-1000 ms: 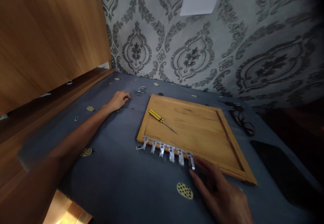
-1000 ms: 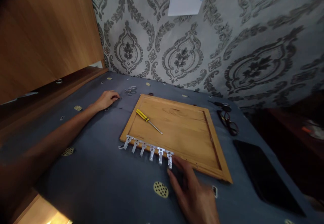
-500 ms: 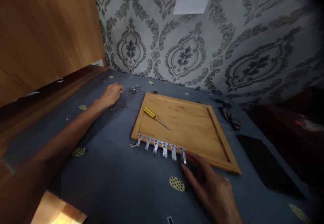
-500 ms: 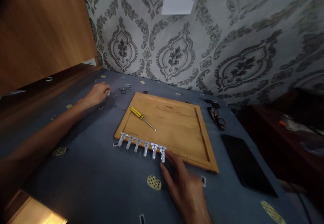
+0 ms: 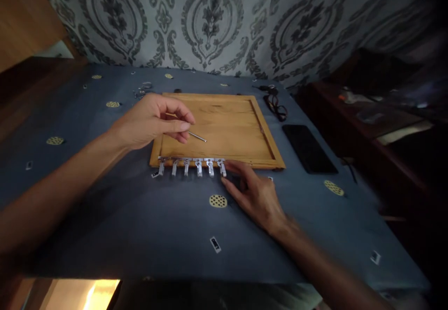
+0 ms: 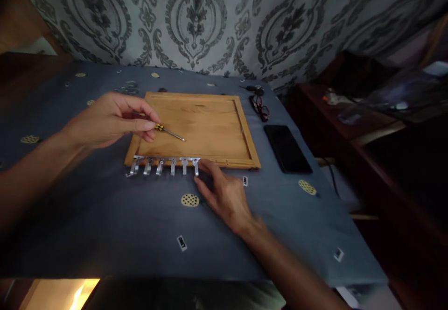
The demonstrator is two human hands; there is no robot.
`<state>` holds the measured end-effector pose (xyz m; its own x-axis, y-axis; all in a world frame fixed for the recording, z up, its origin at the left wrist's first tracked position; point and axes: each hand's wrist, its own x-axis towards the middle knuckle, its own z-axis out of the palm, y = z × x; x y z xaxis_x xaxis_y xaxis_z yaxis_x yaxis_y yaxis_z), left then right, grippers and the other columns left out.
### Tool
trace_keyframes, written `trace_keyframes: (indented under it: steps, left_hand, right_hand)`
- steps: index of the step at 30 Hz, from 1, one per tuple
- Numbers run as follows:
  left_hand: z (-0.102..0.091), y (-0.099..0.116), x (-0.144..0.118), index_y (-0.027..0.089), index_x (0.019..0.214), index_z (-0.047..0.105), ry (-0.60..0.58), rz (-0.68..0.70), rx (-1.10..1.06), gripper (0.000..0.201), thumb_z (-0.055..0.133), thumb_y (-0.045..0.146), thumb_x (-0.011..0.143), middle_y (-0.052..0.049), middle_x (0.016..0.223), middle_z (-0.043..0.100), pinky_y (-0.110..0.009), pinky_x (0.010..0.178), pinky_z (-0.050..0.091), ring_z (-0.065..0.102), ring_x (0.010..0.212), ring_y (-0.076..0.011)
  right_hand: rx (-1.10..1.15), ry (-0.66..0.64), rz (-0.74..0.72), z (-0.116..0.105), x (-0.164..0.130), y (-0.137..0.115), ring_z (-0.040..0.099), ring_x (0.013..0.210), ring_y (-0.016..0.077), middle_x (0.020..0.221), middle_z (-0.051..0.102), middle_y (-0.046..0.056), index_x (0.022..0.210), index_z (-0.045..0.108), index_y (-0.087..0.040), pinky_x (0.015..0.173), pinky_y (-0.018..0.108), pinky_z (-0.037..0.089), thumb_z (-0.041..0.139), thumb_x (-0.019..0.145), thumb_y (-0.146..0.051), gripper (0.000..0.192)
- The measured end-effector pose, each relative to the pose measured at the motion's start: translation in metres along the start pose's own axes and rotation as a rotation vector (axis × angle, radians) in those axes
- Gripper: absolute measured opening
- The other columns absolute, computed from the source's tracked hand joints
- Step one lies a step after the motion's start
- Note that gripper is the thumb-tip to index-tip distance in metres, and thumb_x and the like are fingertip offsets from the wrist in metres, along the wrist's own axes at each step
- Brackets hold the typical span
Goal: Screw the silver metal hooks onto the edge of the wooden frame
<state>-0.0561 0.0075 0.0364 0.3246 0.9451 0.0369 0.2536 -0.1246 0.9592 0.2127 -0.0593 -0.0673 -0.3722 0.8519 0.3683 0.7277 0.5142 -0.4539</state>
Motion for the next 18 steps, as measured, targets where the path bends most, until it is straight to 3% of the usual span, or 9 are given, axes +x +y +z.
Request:
trace_keyframes:
  steps: [5,9,13,18]
  left_hand:
    - [0.017,0.01,0.004,0.013,0.071,0.071,-0.044,0.03,0.059,0.005,0.074,0.017,0.069,0.003,0.06,0.062,-0.013,0.049,0.042,0.052,0.049,-0.0014]
    - [0.031,0.01,0.011,0.013,0.069,0.071,-0.076,0.03,0.084,0.007,0.075,0.018,0.07,0.004,0.059,0.062,-0.011,0.047,0.039,0.052,0.051,-0.0005]
    - [0.041,0.004,0.016,0.013,0.073,0.069,-0.162,-0.004,-0.012,0.003,0.071,0.015,0.074,0.004,0.059,0.065,-0.012,0.049,0.047,0.058,0.049,-0.0024]
    - [0.043,-0.001,0.021,0.012,0.084,0.07,-0.256,-0.034,-0.1,0.007,0.067,0.013,0.078,0.001,0.068,0.073,-0.017,0.063,0.059,0.07,0.061,-0.0072]
  right_hand:
    - [0.007,-0.02,0.03,-0.002,0.0,-0.001,0.071,0.06,0.017,0.097,0.08,0.005,0.122,0.059,-0.021,0.06,0.03,0.059,0.057,0.095,-0.034,0.03]
    - [0.023,-0.03,0.054,-0.003,0.0,-0.004,0.072,0.062,0.0169,0.105,0.08,0.005,0.123,0.059,-0.021,0.062,0.03,0.059,0.058,0.094,-0.032,0.031]
    - [0.031,-0.044,0.069,-0.004,0.001,-0.005,0.072,0.062,0.0164,0.106,0.079,0.005,0.124,0.058,-0.022,0.063,0.03,0.06,0.057,0.095,-0.032,0.031]
    - [0.023,-0.032,0.059,-0.004,0.0,-0.005,0.073,0.065,0.0165,0.099,0.08,0.004,0.124,0.058,-0.021,0.063,0.028,0.059,0.057,0.096,-0.032,0.03]
